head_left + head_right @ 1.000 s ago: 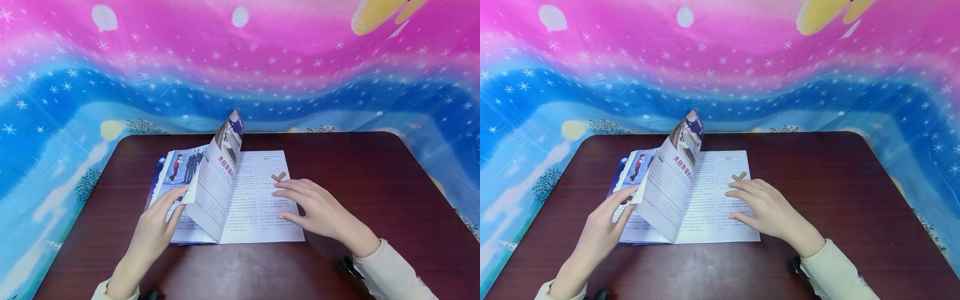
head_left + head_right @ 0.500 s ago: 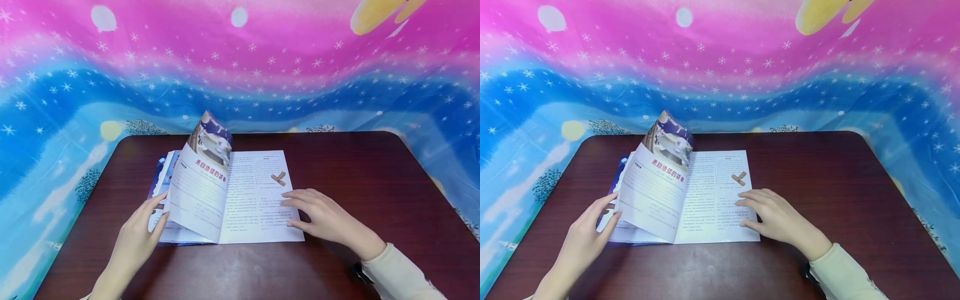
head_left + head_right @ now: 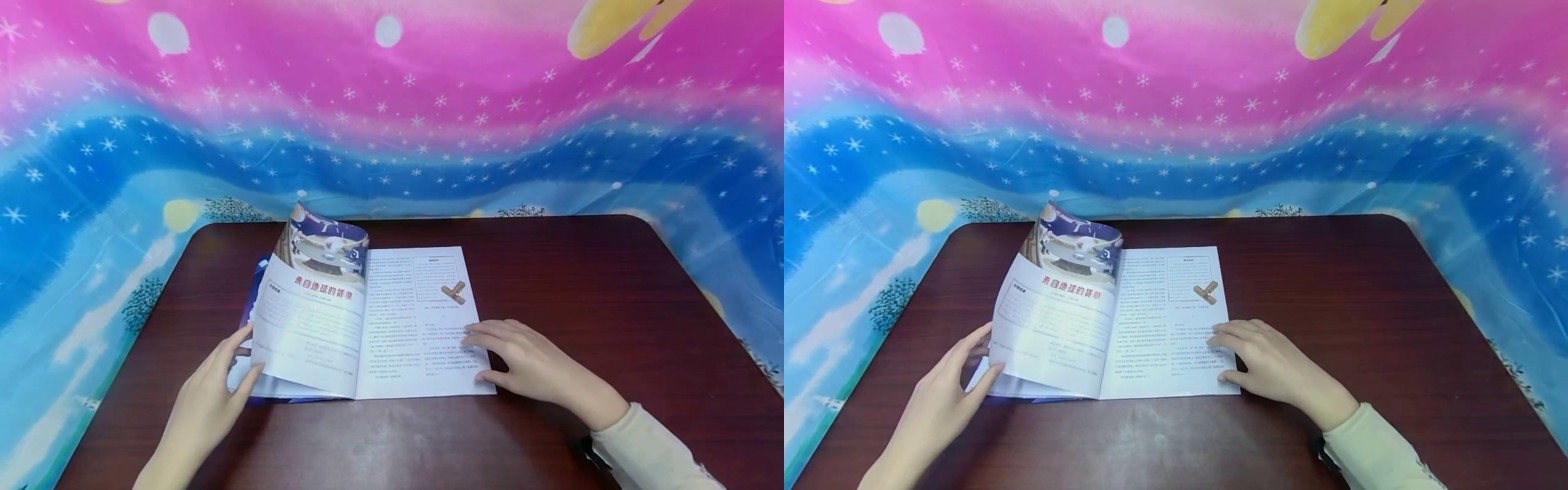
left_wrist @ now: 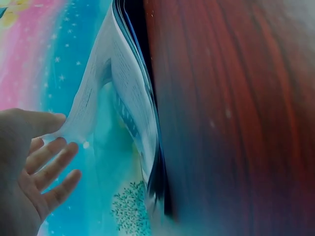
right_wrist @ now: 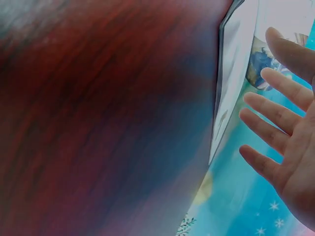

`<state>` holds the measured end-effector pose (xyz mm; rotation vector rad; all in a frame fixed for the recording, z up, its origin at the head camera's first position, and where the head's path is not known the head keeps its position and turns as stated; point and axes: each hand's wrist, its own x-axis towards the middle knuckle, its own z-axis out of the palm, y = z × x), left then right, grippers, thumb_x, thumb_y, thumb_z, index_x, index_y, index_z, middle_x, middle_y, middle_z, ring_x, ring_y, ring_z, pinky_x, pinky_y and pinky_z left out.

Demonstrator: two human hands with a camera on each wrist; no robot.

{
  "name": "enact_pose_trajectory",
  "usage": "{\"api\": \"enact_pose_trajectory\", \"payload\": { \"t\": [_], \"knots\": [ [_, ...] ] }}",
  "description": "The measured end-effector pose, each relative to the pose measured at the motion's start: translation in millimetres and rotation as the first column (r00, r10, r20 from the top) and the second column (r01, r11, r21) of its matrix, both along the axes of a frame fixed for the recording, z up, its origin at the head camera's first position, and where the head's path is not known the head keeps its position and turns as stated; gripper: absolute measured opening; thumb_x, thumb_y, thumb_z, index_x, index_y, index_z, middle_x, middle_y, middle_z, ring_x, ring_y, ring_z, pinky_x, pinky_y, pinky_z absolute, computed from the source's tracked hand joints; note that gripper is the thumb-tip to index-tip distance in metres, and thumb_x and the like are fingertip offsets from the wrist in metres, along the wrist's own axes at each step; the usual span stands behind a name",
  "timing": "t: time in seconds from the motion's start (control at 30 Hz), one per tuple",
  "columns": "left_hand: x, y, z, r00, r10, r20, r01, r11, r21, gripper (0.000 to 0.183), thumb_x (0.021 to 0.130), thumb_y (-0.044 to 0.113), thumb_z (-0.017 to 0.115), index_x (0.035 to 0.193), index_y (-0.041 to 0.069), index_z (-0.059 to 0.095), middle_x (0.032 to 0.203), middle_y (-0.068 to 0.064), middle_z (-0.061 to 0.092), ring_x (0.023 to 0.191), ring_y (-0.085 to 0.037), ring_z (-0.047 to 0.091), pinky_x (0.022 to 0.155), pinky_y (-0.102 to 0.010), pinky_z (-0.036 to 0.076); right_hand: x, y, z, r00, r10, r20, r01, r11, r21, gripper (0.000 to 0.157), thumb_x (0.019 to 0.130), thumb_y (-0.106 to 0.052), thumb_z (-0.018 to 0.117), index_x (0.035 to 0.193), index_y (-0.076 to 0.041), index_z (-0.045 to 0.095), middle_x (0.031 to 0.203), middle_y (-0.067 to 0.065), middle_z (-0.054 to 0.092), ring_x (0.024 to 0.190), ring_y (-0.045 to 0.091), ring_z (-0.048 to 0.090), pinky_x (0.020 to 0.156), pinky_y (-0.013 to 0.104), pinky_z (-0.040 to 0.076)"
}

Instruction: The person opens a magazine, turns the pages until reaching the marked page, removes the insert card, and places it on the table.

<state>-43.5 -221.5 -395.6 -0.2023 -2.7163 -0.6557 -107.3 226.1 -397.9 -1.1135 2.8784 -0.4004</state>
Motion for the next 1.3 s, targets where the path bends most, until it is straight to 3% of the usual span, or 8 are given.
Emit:
{"api": "enact_pose_trajectory", "payload": {
  "t": [0.2, 0.37, 0.7, 1.0, 1.1, 1.3],
  "knots": [
    [-1.7, -9.8, -3.5, 0.99, 0.034, 0.138, -0.033, 0.999, -0.01, 0.084, 0.08, 0.008, 0.082, 0.15, 0.004, 0.035, 0.124, -0.025, 0.058, 0.1, -0.039, 0.065, 0.075, -0.058, 0.054, -0.7, 2.4, -3.3, 1.0, -0.002, 0.021, 0.002, 1.0, 0.006, 0.052, 0.076, -0.03, 0.087, 0.122, -0.013, 0.069, 0.135, 0.008, 0.06, 0.124, 0.028, 0.056, 0.104, 0.051, 0.042],
    [-3.4, -18.5, -6.0, 0.97, 0.069, 0.234, -0.057, 0.997, -0.058, 0.076, 0.084, 0.012, 0.079, 0.147, 0.0, 0.039, 0.13, -0.029, 0.054, 0.107, -0.045, 0.061, 0.081, -0.062, 0.051, -0.9, 2.9, -5.2, 0.999, -0.012, 0.037, 0.011, 1.0, 0.022, 0.053, 0.076, -0.028, 0.087, 0.123, -0.013, 0.069, 0.137, 0.008, 0.059, 0.126, 0.029, 0.054, 0.104, 0.052, 0.041],
    [-8.1, -35.8, -12.9, 0.949, 0.014, 0.316, 0.02, 0.994, -0.105, 0.052, 0.086, 0.017, 0.078, 0.132, 0.001, 0.059, 0.13, -0.023, 0.058, 0.118, -0.044, 0.056, 0.09, -0.064, 0.046, -0.9, 3.1, -7.9, 0.999, -0.011, 0.03, 0.01, 1.0, 0.022, 0.054, 0.074, -0.026, 0.088, 0.123, -0.012, 0.069, 0.136, 0.01, 0.059, 0.124, 0.03, 0.056, 0.102, 0.052, 0.043],
    [-19.9, -47.9, -20.6, 0.911, -0.005, 0.413, 0.07, 0.987, -0.143, 0.054, 0.084, 0.022, 0.081, 0.13, 0.001, 0.061, 0.131, -0.025, 0.057, 0.118, -0.046, 0.054, 0.091, -0.065, 0.044, -2.6, 3.6, -8.3, 0.998, -0.02, 0.052, 0.018, 0.999, 0.035, 0.055, 0.074, -0.025, 0.088, 0.123, -0.011, 0.069, 0.138, 0.012, 0.058, 0.125, 0.032, 0.054, 0.104, 0.054, 0.042],
    [-21.9, -49.5, -21.4, 0.912, -0.019, 0.409, 0.085, 0.986, -0.142, 0.054, 0.083, 0.021, 0.081, 0.129, 0.001, 0.062, 0.131, -0.025, 0.057, 0.118, -0.046, 0.054, 0.092, -0.065, 0.044, -3.2, 3.5, -9.3, 0.998, -0.022, 0.053, 0.02, 0.999, 0.037, 0.055, 0.074, -0.024, 0.089, 0.124, -0.011, 0.069, 0.139, 0.012, 0.057, 0.126, 0.032, 0.054, 0.104, 0.054, 0.042],
    [-24.9, -47.8, -19.9, 0.936, -0.086, 0.34, 0.142, 0.979, -0.144, 0.05, 0.082, 0.017, 0.082, 0.126, 0.001, 0.065, 0.131, -0.022, 0.058, 0.121, -0.043, 0.053, 0.096, -0.062, 0.043, -2.9, 3.0, -9.7, 0.998, -0.026, 0.06, 0.023, 0.999, 0.037, 0.056, 0.074, -0.025, 0.089, 0.124, -0.011, 0.069, 0.139, 0.012, 0.057, 0.126, 0.031, 0.054, 0.104, 0.054, 0.042]
  ]
}}
